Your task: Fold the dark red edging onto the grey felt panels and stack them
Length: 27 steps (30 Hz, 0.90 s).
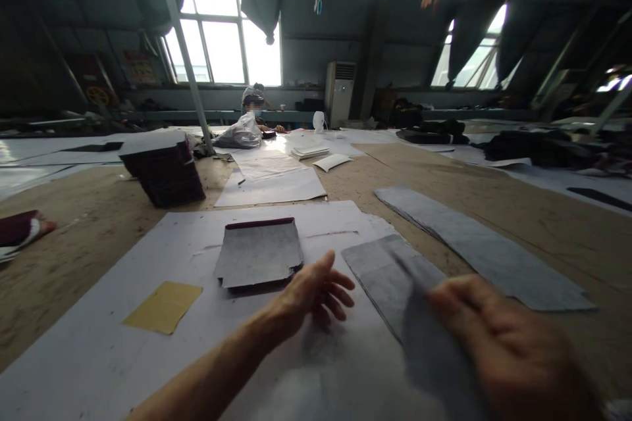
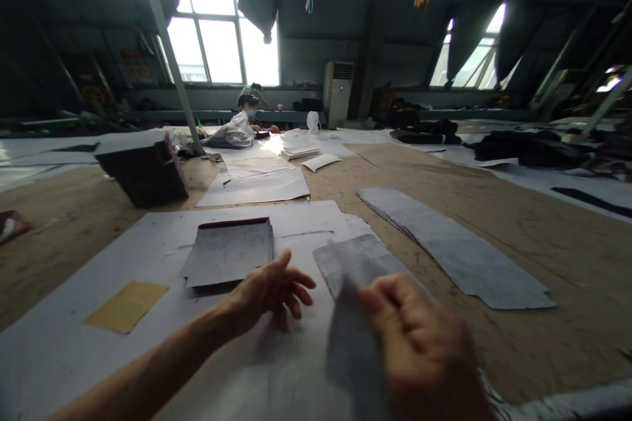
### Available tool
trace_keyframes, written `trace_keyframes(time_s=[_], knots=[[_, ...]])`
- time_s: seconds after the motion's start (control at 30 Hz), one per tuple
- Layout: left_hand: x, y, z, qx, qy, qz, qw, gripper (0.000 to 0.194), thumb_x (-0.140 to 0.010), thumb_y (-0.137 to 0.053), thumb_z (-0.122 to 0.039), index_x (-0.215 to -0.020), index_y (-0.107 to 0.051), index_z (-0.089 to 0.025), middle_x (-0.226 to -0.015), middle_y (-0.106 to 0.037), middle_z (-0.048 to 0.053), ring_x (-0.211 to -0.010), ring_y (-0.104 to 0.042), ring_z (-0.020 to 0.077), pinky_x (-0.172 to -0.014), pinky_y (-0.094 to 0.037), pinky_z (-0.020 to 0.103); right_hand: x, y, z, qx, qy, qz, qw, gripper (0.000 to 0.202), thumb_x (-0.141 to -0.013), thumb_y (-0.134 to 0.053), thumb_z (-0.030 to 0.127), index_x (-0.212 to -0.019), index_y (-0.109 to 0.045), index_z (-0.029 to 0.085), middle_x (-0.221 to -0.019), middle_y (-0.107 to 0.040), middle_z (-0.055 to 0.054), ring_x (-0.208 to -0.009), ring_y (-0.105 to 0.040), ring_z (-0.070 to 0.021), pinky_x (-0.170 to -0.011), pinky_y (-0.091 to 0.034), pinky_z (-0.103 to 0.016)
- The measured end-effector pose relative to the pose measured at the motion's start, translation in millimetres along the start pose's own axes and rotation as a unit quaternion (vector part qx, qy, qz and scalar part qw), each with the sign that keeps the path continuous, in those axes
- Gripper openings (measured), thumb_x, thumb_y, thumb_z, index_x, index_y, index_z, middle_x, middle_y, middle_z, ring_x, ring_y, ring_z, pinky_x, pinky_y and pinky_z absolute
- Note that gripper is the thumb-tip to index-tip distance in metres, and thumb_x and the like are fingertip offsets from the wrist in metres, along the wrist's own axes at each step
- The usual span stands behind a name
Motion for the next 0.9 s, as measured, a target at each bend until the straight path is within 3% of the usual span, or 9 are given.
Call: trace_keyframes(time_s=[0.1,0.17,0.23,0.3,0.43,0.57,0.63,0.77,0.9], knots=[[26.0,24.5,19.1,0.033,0.087,0.046,0.995,0.067,-0.080,-0.028,-0.062,-0.087,-0.065,-0.006,-0.064,-0.059,0.006,-0.054,-0.054,0.0132,-0.048,-0.041,0.022,26.5,-61.8,54.2,-0.043,0.136,-0.074,0.987,0.023,-0.086,-0.043,0.029,-0.065,-0.046,0.020,-0.059,-0.052,-0.001,-0.049,-0.048,-0.0123,-0.046,-0.035,-0.024],[44.1,42.7,31.3,0.017,0.132,0.036,0.990,0.045,-0.069,-0.054,-0.050,-0.079,-0.067,-0.008,-0.058,-0.056,0.002,-0.052,-0.049,0.0114,-0.048,-0.038,0.021,40.5,-105.8,79.9,-0.065,0.213,-0.085,0.971,0.020,-0.084,-0.039,0.019,-0.065,-0.045,0.019,-0.059,-0.050,-0.002,-0.052,-0.048,-0.0140,-0.048,-0.035,-0.026],[58.9,58.1,40.4,-0.014,0.160,0.009,0.987,0.030,-0.062,-0.061,-0.035,-0.080,-0.068,-0.011,-0.059,-0.057,0.000,-0.056,-0.049,0.0119,-0.051,-0.037,0.020,48.5,-138.7,93.2,-0.073,0.253,-0.058,0.963,0.018,-0.080,-0.038,0.013,-0.064,-0.045,0.017,-0.058,-0.049,-0.002,-0.052,-0.048,-0.0153,-0.048,-0.035,-0.027],[69.2,65.2,45.3,-0.048,0.170,-0.009,0.984,0.025,-0.062,-0.059,-0.027,-0.080,-0.069,-0.013,-0.060,-0.058,-0.001,-0.059,-0.050,0.0131,-0.053,-0.036,0.021,51.1,-155.2,98.0,-0.072,0.268,-0.003,0.961,0.017,-0.076,-0.040,0.009,-0.063,-0.048,0.016,-0.059,-0.052,-0.004,-0.054,-0.049,-0.0164,-0.049,-0.036,-0.029],[75.7,62.9,40.7,-0.120,0.123,-0.052,0.984,0.020,-0.062,-0.056,-0.018,-0.075,-0.071,-0.017,-0.065,-0.059,0.000,-0.065,-0.052,0.0146,-0.058,-0.036,0.023,41.5,-145.9,96.0,-0.100,0.279,0.113,0.948,0.013,-0.076,-0.047,0.007,-0.070,-0.056,0.014,-0.068,-0.058,-0.004,-0.064,-0.053,-0.0163,-0.058,-0.043,-0.028],[75.1,58.1,33.8,-0.166,0.062,-0.115,0.977,0.027,-0.064,-0.053,-0.010,-0.082,-0.070,-0.020,-0.079,-0.059,0.001,-0.078,-0.052,0.0160,-0.071,-0.038,0.026,4.2,-121.7,75.8,-0.037,0.278,0.094,0.955,0.017,-0.074,-0.056,0.006,-0.087,-0.062,0.015,-0.085,-0.063,-0.006,-0.083,-0.053,-0.0186,-0.074,-0.046,-0.032],[74.5,56.4,34.7,-0.178,0.045,-0.127,0.975,0.030,-0.064,-0.054,-0.008,-0.086,-0.070,-0.020,-0.082,-0.059,0.002,-0.079,-0.052,0.0163,-0.074,-0.040,0.028,-12.5,-124.2,65.3,0.022,0.303,0.112,0.946,0.026,-0.070,-0.061,0.006,-0.095,-0.062,0.015,-0.092,-0.063,-0.007,-0.089,-0.052,-0.0200,-0.079,-0.046,-0.034],[74.7,58.4,34.1,-0.207,-0.009,-0.152,0.967,0.029,-0.066,-0.059,-0.007,-0.090,-0.069,-0.020,-0.086,-0.059,0.002,-0.080,-0.054,0.0159,-0.077,-0.043,0.031,-26.1,-136.9,50.5,0.066,0.343,0.180,0.919,0.017,-0.072,-0.063,0.009,-0.088,-0.065,0.014,-0.082,-0.063,-0.005,-0.080,-0.054,-0.0171,-0.073,-0.047,-0.031],[77.6,57.0,27.4,-0.241,-0.088,-0.165,0.952,0.026,-0.069,-0.059,-0.006,-0.089,-0.068,-0.020,-0.084,-0.057,0.003,-0.077,-0.053,0.0148,-0.072,-0.046,0.031,-25.5,-134.5,47.4,0.060,0.349,0.183,0.917,0.011,-0.073,-0.063,0.013,-0.084,-0.065,0.015,-0.077,-0.062,-0.005,-0.075,-0.054,-0.0154,-0.068,-0.046,-0.028]])
Point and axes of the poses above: each hand's wrist, its own x-axis away from the middle knuckle, its own y-axis out of the back of the hand, z = x × y, the point moved 8 cm from there along -x, towards the middle knuckle
